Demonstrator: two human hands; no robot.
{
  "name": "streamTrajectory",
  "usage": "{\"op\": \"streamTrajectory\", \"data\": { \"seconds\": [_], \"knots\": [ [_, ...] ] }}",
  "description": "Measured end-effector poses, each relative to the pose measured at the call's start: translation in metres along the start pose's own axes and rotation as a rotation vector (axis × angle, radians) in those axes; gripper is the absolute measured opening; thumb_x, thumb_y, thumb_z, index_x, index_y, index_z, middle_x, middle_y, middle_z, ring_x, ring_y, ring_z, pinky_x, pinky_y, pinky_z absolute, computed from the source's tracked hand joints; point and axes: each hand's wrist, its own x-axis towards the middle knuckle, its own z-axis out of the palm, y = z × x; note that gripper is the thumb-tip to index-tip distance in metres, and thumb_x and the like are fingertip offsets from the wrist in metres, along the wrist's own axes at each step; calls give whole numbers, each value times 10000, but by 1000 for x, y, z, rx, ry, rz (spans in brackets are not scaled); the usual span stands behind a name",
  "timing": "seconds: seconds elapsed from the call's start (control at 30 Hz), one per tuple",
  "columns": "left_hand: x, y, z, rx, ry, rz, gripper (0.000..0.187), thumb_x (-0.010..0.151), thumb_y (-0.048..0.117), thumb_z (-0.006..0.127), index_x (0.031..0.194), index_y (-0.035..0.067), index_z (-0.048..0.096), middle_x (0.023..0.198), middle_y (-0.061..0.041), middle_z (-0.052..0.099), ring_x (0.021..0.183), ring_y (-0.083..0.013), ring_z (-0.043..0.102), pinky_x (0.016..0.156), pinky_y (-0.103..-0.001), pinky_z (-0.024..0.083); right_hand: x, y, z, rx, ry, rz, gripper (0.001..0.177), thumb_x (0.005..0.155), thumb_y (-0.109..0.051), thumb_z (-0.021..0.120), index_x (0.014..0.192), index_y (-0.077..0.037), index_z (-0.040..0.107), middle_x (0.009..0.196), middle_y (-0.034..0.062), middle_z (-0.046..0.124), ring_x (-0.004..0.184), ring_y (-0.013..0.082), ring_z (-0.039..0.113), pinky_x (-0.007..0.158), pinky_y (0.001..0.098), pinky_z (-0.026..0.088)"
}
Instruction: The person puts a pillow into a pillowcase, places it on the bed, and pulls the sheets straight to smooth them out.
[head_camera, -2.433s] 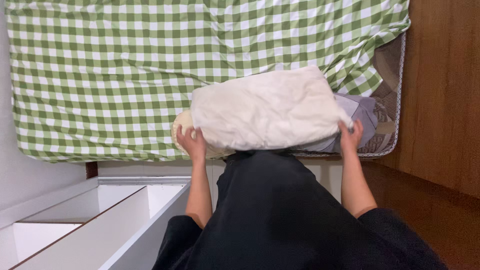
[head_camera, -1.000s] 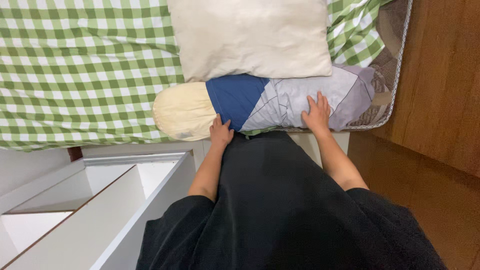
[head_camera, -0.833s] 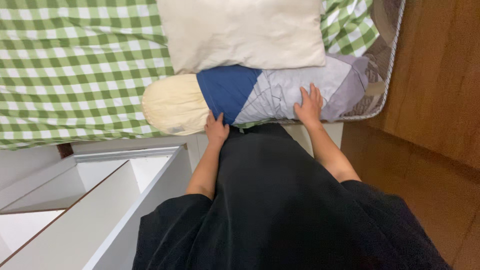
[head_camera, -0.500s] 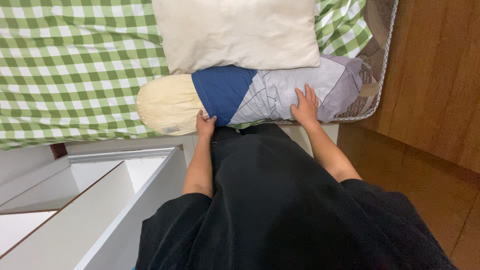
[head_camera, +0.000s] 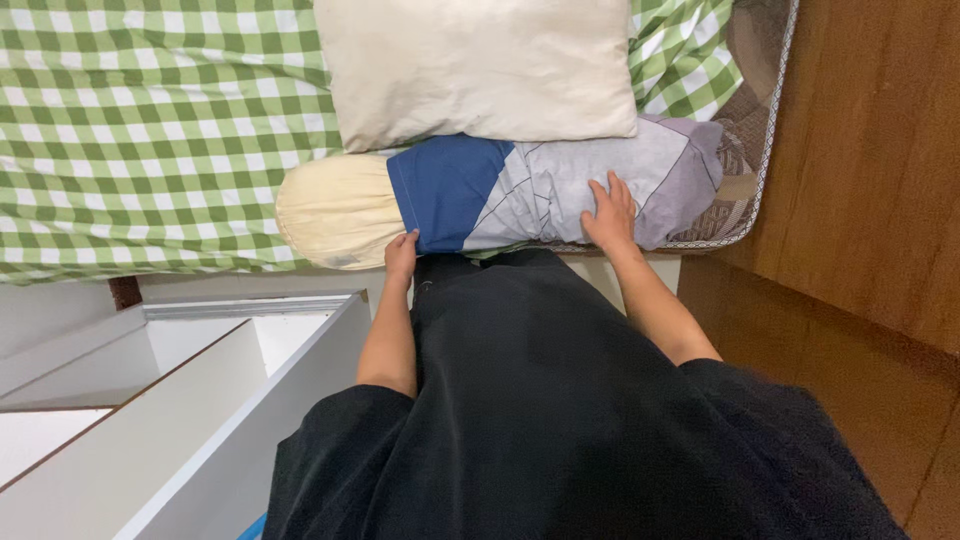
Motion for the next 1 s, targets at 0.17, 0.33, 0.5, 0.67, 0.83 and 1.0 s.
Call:
{"op": "streamTrajectory", "data": {
  "seconds": [0.17,0.33,0.5,0.67,0.83,1.0],
  "knots": [
    [-8,16,-1,203,-23,148,408,916,362,710,942,-44,741,815,-115,726,754,-202,654,741,-355,503,-4,-1,-3,6,-12,42,709,792,-219,722,1474,-160,541,1648,167,314,1511,379,256,1189,635,188],
    [-67,68,15,395,8,329,399,912,349,744,902,-50,731,743,-120,701,668,-204,649,678,-386,520,-17,6,-2,-6,60,48,703,833,-231,724,1501,-162,514,1647,142,325,1528,364,244,1185,734,89],
    [-163,125,28,73,-251,328,336,926,271,703,1062,-36,718,901,-150,770,803,-249,683,756,-414,537,-22,13,-5,83,118,130,658,825,-174,651,1468,-159,513,1626,127,349,1518,362,252,1160,743,115],
    [-226,165,39,103,-293,563,499,876,271,763,1223,-51,604,1127,-206,732,1057,-299,710,949,-397,525,-30,20,1,137,224,121,610,861,-112,584,1467,-152,525,1632,124,374,1534,362,277,1170,750,132],
    [-268,191,27,274,-379,596,522,863,311,769,1213,-39,604,1114,-256,721,1081,-371,703,973,-411,521,-37,12,-13,203,336,179,525,909,-73,507,1420,-156,593,1590,91,453,1527,320,337,1189,758,156],
    [-272,199,-17,367,-714,687,592,808,361,751,1228,-19,579,892,-222,694,761,-387,670,725,-430,516,-49,13,-15,348,479,309,336,1083,-259,477,1278,-117,711,1429,91,646,1430,309,490,1244,464,332]
  ]
}}
